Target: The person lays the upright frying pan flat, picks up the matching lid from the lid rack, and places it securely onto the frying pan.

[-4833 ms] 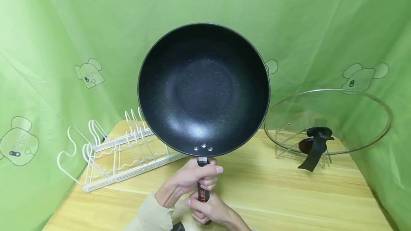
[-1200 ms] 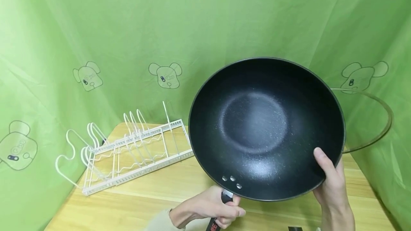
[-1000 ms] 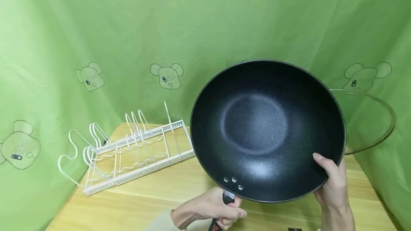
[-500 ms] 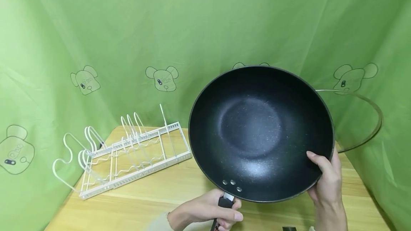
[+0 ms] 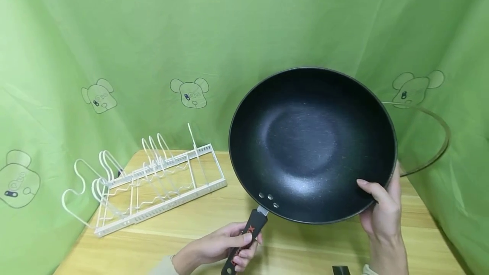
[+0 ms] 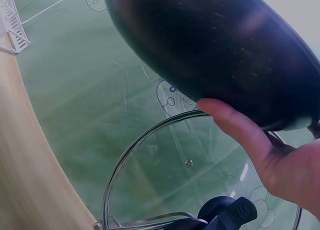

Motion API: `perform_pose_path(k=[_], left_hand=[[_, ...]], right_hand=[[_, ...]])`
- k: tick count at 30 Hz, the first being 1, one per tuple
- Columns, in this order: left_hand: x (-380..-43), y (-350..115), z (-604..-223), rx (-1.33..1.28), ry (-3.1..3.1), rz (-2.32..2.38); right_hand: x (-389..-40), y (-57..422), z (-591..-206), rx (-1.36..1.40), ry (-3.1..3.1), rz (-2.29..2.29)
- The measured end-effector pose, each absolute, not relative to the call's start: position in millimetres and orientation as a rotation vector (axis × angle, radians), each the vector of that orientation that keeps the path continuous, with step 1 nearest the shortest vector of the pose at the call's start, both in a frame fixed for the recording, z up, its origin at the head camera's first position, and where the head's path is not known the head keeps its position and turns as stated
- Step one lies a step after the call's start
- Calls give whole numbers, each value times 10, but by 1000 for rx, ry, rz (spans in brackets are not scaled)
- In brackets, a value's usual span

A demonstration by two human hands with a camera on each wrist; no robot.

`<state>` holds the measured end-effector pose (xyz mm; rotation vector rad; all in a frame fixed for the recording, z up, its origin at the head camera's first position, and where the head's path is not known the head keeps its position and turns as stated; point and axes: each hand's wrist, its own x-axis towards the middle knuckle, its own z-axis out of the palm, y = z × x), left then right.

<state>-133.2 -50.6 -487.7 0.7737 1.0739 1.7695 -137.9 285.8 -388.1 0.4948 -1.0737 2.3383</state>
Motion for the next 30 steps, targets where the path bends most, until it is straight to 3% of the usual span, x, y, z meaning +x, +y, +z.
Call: perform_pose_path(k=[15,30], left_hand=[[-1233,-662,-4767,540,1786,1836],[-1389,-1060,-4576,589,2185,1521]], right_hand=[[-1362,2875,-3956,584,-1536,2227],[-1336,3021,-3948,590,-1613,2198]])
